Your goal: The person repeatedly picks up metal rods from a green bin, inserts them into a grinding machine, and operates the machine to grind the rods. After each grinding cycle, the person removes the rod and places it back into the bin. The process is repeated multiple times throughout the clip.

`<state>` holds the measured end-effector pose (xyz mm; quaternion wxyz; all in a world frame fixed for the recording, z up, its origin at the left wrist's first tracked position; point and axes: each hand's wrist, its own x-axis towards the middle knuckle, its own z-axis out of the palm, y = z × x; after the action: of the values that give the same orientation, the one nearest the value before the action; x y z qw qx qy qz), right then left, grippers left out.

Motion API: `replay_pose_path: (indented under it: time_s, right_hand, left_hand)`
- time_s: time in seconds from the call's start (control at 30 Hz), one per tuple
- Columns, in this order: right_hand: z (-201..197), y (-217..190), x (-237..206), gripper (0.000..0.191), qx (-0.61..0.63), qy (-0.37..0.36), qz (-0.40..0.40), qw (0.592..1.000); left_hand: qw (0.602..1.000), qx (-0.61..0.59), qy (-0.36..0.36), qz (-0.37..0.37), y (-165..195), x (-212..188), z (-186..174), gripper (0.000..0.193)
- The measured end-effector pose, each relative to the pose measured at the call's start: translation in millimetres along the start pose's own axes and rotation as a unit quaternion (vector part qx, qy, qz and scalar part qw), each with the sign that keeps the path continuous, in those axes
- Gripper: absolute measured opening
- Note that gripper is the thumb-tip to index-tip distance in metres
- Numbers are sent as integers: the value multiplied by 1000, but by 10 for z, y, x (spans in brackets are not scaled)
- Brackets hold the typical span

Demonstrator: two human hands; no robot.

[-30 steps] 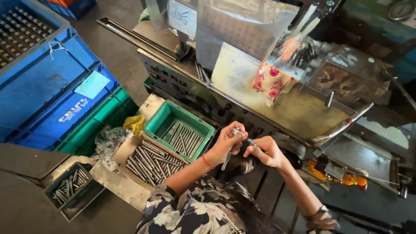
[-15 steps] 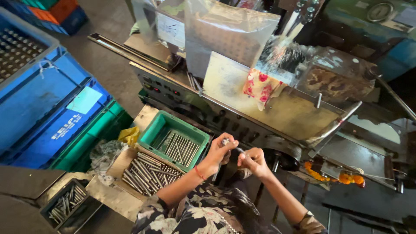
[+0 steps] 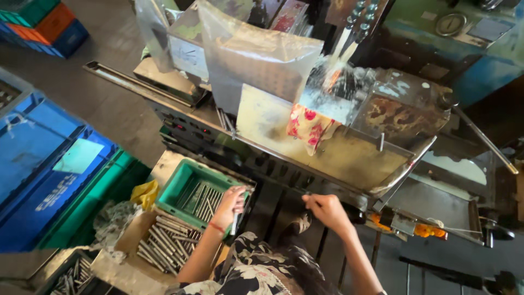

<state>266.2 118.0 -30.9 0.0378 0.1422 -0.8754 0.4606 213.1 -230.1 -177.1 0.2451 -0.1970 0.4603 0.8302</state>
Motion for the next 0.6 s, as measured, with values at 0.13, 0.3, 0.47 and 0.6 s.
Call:
replay_pose_path:
  time_s: [0.13, 0.3, 0.47, 0.6]
  right_hand:
    - [-666, 306, 132, 23, -20, 78, -16, 997]
    - [-1638, 853, 245, 20, -122, 271, 168, 940]
    - [-3061, 1795, 275, 19, -229, 357, 212, 880]
    - [-4063, 2338, 216, 37, -344, 401, 255, 810]
  left_hand:
    - [729, 480, 129, 471, 299, 324, 84, 27]
    - [699, 573, 28, 427, 827, 672, 1241, 36]
    - [582, 442, -117, 673, 1321, 1389, 2714, 27]
    - [952, 77, -267, 128, 1492, 2256, 3729, 18]
